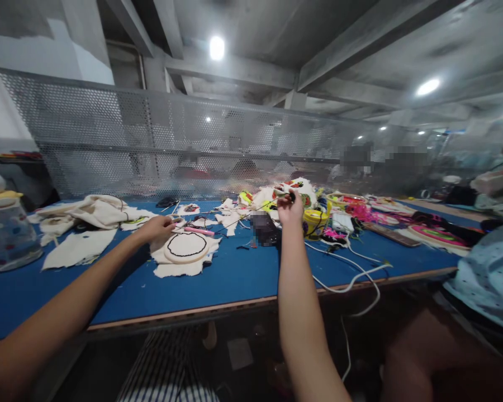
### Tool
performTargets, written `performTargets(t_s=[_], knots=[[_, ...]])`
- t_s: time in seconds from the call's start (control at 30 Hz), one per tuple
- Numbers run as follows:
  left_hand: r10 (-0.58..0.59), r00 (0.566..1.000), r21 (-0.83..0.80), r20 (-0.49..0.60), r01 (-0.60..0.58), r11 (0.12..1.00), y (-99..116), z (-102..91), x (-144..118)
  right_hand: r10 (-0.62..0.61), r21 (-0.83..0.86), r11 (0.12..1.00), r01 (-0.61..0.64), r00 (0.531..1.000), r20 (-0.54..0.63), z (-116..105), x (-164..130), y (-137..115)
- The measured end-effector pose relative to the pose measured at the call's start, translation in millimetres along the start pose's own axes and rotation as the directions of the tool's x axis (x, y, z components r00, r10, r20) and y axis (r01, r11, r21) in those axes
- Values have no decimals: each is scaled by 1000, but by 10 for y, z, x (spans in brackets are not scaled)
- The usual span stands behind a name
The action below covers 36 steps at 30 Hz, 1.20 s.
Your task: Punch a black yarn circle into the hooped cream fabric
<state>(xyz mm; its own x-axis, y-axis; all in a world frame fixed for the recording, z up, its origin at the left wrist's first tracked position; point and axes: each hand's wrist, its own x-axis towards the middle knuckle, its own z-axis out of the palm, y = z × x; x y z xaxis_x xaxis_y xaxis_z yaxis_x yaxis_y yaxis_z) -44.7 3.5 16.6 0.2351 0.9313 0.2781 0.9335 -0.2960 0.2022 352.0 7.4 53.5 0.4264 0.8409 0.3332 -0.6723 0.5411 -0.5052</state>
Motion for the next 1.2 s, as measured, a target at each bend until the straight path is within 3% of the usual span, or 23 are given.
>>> performTargets(t_s=[0.07,0.13,0.2,0.27,0.33,0.37,0.47,0.57,0.67,0.73,0.8,0.87,1.0,1.2], knots=[[7,988,-16,-155,-9,1000,204,-12,-60,108,-99,990,-100,991,77,250,-175,220],[69,972,-184,-226,-112,976,468,-4,-111,270,-282,939,-197,929,252,481,-411,493],[186,965,-474,-183,-253,843,714,27,-142,441,-453,862,-229,778,447,653,-660,760],[326,935,-687,-137,-327,649,865,65,-154,579,-587,778,-222,617,533,749,-860,963],[343,936,-787,-77,-269,556,884,85,-156,624,-642,741,-198,556,549,777,-971,1078],[325,946,-811,-17,-204,549,847,81,-155,621,-647,739,-188,562,546,773,-994,1105],[261,956,-832,136,-33,554,644,5,-148,576,-637,752,-170,638,511,724,-974,1116],[158,983,-885,94,10,465,458,-113,-132,558,-639,746,-186,698,449,677,-905,1091],[-58,996,-943,66,81,322,365,-188,-113,541,-601,756,-258,763,354,662,-825,1043],[-234,968,-977,93,135,168,331,-208,-102,508,-541,785,-301,813,285,658,-758,982],[-382,913,-988,146,154,-7,293,-220,-94,462,-462,822,-332,863,202,644,-679,892],[-463,866,-981,186,140,-131,248,-236,-86,412,-373,859,-350,906,100,611,-593,782],[-496,840,-967,222,124,-224,184,-261,-72,342,-207,915,-347,938,-64,507,-442,577],[-536,810,-953,237,87,-291,176,-220,-42,262,-127,954,-272,961,-93,387,-308,436]])
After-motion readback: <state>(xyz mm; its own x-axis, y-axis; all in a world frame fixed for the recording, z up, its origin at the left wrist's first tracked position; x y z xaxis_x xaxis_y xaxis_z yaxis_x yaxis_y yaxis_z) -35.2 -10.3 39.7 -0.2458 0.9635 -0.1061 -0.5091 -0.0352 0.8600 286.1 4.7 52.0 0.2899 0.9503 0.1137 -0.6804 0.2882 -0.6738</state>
